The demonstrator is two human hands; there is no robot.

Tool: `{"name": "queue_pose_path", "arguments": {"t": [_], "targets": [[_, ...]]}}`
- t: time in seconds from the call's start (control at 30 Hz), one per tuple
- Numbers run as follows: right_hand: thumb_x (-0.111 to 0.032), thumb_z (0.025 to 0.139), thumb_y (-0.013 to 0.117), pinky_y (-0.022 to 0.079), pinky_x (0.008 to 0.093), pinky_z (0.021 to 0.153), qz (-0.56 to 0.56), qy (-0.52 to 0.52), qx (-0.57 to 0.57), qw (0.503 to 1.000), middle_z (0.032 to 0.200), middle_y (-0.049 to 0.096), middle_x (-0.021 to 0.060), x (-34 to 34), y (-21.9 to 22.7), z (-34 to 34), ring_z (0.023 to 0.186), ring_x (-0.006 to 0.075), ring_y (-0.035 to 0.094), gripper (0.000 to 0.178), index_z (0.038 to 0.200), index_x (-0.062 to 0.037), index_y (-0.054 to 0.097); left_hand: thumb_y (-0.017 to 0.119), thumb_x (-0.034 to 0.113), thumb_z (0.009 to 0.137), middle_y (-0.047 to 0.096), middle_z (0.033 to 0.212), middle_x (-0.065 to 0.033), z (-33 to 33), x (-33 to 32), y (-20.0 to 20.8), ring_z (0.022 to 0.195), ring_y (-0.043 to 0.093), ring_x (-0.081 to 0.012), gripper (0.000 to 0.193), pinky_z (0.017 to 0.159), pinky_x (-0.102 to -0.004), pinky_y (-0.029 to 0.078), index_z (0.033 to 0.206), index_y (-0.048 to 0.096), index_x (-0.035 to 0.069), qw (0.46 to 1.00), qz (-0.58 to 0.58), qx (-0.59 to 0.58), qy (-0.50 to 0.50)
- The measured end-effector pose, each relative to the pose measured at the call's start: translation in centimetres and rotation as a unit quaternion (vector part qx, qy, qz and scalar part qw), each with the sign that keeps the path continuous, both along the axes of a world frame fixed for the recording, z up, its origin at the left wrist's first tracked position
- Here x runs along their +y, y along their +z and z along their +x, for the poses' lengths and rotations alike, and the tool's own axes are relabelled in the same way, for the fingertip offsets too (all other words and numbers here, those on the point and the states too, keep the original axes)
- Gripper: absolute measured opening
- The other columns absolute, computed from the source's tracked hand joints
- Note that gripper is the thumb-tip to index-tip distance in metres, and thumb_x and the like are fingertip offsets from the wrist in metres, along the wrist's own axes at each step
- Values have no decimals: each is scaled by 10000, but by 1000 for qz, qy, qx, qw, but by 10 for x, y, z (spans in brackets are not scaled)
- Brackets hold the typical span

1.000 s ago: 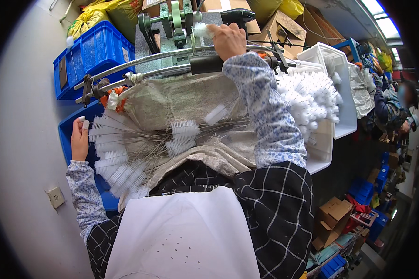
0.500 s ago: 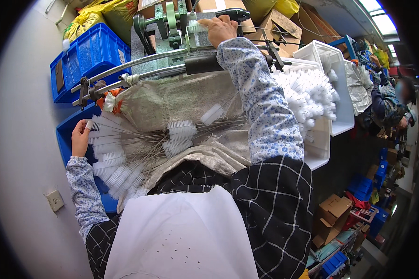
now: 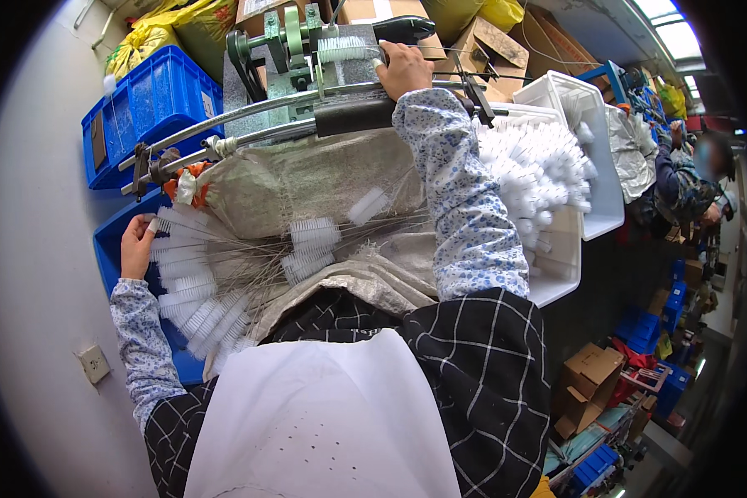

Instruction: The recorder is using a specialized machine and a hairdryer to assemble and process white-bristled brushes.

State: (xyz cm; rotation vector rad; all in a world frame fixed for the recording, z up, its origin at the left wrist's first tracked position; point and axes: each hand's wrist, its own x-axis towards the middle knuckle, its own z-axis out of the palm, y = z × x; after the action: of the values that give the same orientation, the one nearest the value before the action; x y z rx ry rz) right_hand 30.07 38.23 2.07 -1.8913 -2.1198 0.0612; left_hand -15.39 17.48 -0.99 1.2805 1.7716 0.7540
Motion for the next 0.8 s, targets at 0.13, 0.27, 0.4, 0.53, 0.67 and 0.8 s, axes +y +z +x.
{"name": "queue_pose_path", "arguments": {"t": [0.13,0.27,0.4,0.53,0.67,0.8], "targets": [[-190,717,550,406,389,779,19,27,44,998,987,551,67,1,-7,-18,918,247,522,334,1039,-102,537,524,155,790,571,782,-54,0,4,0,696,523,-98,233,643,-210,410,949,524,-16,999,21,26,0],[-192,734,546,414,346,757,47,58,38,997,917,559,122,-5,-4,-37,849,274,536,322,1014,-34,536,527,145,779,572,763,-50,8,7,3,680,523,-100,234,632,-216,415,958,532,-4,998,44,37,19],[-189,728,547,418,356,742,44,52,41,997,907,562,120,-7,-5,-64,848,280,536,304,995,-42,545,531,137,775,567,731,-37,4,8,2,656,516,-86,195,614,-213,415,926,541,13,998,41,49,-2],[-151,760,505,402,413,758,17,47,22,999,931,557,77,-13,-3,-102,899,234,524,212,946,-53,535,523,120,784,551,716,-16,9,11,16,647,496,-69,129,612,-202,409,861,535,16,999,37,15,-18],[-164,771,493,397,405,763,3,37,-12,999,917,559,70,-16,2,-113,893,228,526,196,933,-61,534,513,124,806,533,729,8,9,6,24,660,474,-52,97,620,-180,396,846,532,37,997,63,-47,4],[-210,766,510,384,414,754,-5,36,-17,999,951,561,66,-17,3,-89,912,239,522,248,977,-84,542,495,73,818,528,773,7,3,-5,37,707,465,-46,76,651,-163,381,881,524,42,989,129,-68,17]]}}
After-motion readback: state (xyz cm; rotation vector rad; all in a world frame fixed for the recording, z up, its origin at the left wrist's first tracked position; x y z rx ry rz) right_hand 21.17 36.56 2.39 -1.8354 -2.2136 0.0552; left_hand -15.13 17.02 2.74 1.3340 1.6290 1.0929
